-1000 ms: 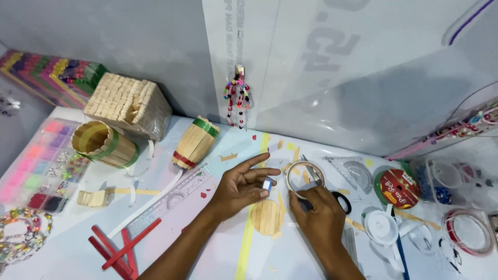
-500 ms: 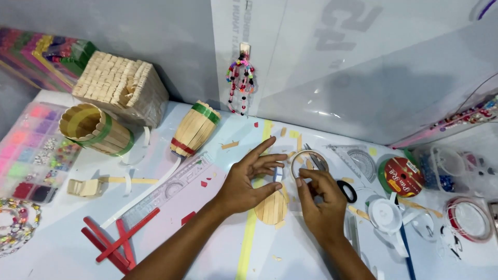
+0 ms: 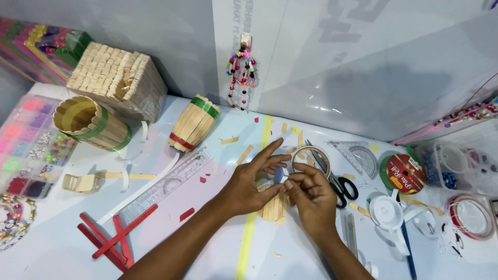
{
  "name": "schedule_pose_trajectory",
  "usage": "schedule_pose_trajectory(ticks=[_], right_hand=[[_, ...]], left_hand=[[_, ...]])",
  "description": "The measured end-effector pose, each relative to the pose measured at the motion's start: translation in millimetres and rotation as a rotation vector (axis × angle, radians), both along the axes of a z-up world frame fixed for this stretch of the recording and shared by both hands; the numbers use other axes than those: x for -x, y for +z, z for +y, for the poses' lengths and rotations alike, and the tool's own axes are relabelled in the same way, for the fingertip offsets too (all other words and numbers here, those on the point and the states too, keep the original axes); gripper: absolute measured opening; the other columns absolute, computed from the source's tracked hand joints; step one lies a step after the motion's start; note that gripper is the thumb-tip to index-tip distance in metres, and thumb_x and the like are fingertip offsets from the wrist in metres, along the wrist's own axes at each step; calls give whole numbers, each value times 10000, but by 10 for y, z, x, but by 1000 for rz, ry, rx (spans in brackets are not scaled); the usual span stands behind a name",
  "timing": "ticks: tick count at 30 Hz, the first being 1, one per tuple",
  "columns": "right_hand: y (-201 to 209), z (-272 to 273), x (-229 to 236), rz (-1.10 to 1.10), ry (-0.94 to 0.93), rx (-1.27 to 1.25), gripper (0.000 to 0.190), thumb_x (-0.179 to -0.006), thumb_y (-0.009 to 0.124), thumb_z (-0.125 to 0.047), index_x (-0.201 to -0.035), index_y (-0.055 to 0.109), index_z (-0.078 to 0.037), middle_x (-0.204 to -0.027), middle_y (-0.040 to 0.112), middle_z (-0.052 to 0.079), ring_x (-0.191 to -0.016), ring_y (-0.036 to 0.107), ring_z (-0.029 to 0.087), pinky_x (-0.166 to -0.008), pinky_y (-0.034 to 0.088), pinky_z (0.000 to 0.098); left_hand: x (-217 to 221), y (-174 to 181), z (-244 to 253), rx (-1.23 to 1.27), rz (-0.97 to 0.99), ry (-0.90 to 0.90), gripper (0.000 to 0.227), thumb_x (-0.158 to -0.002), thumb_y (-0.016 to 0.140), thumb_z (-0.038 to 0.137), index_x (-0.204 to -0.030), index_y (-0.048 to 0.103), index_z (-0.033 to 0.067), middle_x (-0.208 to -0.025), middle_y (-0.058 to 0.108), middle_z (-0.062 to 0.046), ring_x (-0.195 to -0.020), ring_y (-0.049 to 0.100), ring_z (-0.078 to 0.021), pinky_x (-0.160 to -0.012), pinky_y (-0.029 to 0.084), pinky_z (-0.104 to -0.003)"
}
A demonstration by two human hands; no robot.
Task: The person is decorating a small wooden disc by wrapping it with a green ribbon and securing it with tape cut using scissors.
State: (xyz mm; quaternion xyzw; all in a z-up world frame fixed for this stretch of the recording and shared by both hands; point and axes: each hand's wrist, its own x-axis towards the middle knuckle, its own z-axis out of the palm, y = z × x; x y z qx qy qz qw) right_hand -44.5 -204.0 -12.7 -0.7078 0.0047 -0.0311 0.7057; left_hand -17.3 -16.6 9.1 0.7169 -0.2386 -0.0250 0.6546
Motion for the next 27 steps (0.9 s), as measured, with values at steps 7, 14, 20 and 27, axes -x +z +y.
schedule_pose_trajectory(ticks=[7, 14, 20, 27], right_hand=[[61, -58, -35, 30, 35, -77, 369, -915, 679, 32, -1277, 615, 5, -879, 709, 102, -587, 592, 163, -508, 515, 271], [153, -191, -112, 96, 163, -89, 388, -886, 696, 48, -1266, 618, 59, -831, 727, 156, -584, 581, 181, -461, 497, 278], [154, -145, -112, 151, 173, -188, 428, -854, 690, 106, -1270, 592, 106, -809, 709, 196, -574, 619, 194, -400, 522, 279], [146, -62, -98, 241, 110, -278, 418, -859, 673, 88, -1264, 571, 98, -836, 660, 166, -586, 662, 202, -452, 590, 279]], left_hand=[[-34, -122, -35, -46, 26, 85, 905, -809, 864, 216, -1571, 375, 210, -1246, 764, -27, -1019, 681, -128, -1004, 540, -287], [-85, -279, -55, 171, 113, 49, 593, -842, 812, 73, -1403, 621, 93, -1016, 800, -93, -915, 736, -149, -808, 604, -269], [-53, -239, -62, 252, 39, 73, 688, -809, 826, -22, -1447, 579, 42, -967, 807, -117, -849, 721, -137, -759, 617, -270], [-38, -223, -58, 167, -64, 92, 730, -828, 789, -67, -1498, 514, 24, -967, 803, -135, -801, 711, -175, -806, 609, -335]])
